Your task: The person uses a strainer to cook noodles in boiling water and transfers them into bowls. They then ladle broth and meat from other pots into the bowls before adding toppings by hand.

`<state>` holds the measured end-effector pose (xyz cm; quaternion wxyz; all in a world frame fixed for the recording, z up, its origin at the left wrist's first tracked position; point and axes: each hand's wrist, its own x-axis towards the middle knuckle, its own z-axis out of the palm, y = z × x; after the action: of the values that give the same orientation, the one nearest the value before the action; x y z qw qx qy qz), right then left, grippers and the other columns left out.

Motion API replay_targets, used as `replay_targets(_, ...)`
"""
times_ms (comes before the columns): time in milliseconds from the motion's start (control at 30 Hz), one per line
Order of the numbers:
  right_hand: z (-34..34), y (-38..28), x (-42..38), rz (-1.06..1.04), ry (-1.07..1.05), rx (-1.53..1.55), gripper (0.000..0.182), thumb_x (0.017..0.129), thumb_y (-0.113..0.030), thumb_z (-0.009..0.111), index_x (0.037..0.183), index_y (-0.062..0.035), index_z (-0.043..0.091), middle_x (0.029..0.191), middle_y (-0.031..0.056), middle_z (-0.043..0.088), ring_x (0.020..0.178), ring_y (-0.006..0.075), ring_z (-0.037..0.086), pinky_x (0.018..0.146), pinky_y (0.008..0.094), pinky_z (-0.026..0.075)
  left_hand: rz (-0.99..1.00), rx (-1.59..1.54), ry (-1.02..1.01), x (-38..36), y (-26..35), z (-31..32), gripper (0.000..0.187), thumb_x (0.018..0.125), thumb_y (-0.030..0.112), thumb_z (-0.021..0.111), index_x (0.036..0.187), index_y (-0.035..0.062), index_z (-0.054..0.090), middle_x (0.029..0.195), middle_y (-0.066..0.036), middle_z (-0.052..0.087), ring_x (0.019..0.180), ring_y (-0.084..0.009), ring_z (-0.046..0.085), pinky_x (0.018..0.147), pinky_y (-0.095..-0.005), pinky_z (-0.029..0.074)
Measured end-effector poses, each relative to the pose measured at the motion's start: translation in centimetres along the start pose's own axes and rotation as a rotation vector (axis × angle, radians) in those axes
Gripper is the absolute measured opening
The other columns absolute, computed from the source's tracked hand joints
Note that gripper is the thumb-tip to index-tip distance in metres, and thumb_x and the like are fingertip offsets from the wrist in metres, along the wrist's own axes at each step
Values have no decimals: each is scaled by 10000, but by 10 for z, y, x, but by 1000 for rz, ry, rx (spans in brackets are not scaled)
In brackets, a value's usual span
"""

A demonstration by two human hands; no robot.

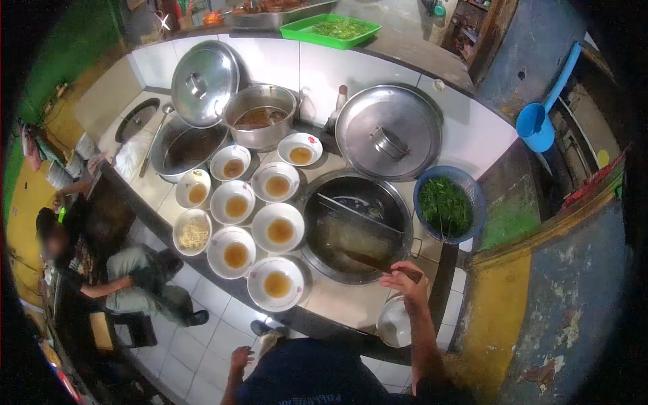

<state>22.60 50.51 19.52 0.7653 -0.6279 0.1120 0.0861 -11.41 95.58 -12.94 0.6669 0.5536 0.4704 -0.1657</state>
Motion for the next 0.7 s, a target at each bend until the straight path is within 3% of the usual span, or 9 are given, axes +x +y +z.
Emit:
replay_targets(167, -19, -17, -10, -7, 66, 104, 161, 831, -52, 582, 964, 36, 562, 811, 165, 645, 758, 261, 689, 683, 345, 585, 126, 47, -4, -4, -9, -4, 329, 887, 224, 530, 1100, -22, 581, 895, -143, 683, 625, -220, 650, 460, -308, 475)
replay_targets(267, -22, -35, -20, -45, 86, 16, 171, 825, -56, 593, 964, 38, 561, 806, 168, 644, 737, 257, 690, 681, 346, 585, -60, 104, 80, -20, 3, -1, 312, 886, 199, 537, 1095, -27, 583, 898, -137, 680, 658, -220, 657, 467, -305, 478)
replay_targets(367, -23, -53, -33, -104, 86, -66, 186, 823, -66, 597, 969, 42, 556, 802, 167, 643, 724, 255, 688, 679, 346, 584, -76, 92, 85, -28, 11, 2, 307, 886, 200, 555, 1098, -21, 585, 895, -130, 680, 651, -215, 653, 463, -301, 477)
replay_targets(467, -19, -74, -54, -171, 85, -129, 196, 829, -75, 597, 982, 41, 552, 799, 165, 646, 723, 253, 686, 678, 349, 583, 69, 36, 13, -29, 15, -2, 287, 875, 203, 574, 1056, -20, 588, 895, -134, 674, 642, -210, 639, 488, -289, 488)
replay_targets(500, -17, -82, -64, -208, 70, -169, 200, 835, -82, 599, 988, 38, 553, 796, 165, 648, 723, 252, 685, 678, 351, 582, 77, 17, -25, -31, 17, -5, 284, 879, 200, 572, 1039, -34, 581, 928, -150, 663, 713, -217, 649, 493, -285, 498)
replay_targets(600, -20, -85, -84, -314, 52, -255, 216, 865, -141, 614, 990, 25, 557, 787, 169, 657, 736, 248, 685, 674, 368, 577, 89, 67, -10, -17, 18, -8, 312, 875, 234, 592, 1035, -34, 588, 910, -153, 663, 695, -216, 649, 489, -294, 504)
replay_targets(633, -20, -88, -93, -321, 75, -300, 223, 868, -155, 619, 986, 24, 557, 786, 169, 658, 739, 248, 686, 670, 369, 576, 213, 108, -88, -10, 17, -12, 329, 872, 254, 594, 1027, -37, 596, 862, -144, 670, 636, -214, 640, 496, -303, 505)
replay_targets(667, -10, -97, -103, -328, 97, -345, 232, 871, -169, 624, 981, 24, 557, 785, 168, 659, 741, 249, 686, 665, 369, 574, 197, 94, -98, -4, 21, -17, 319, 872, 244, 592, 1026, -36, 598, 851, -142, 671, 621, -211, 636, 495, -301, 504)
replay_targets(700, 4, -107, -119, -430, 12, -265, 216, 874, -168, 627, 948, 25, 566, 785, 160, 661, 746, 255, 687, 663, 360, 563, 179, 77, -106, 0, 23, -23, 310, 872, 234, 590, 1024, -35, 601, 840, -140, 673, 607, -208, 632, 494, -300, 503)
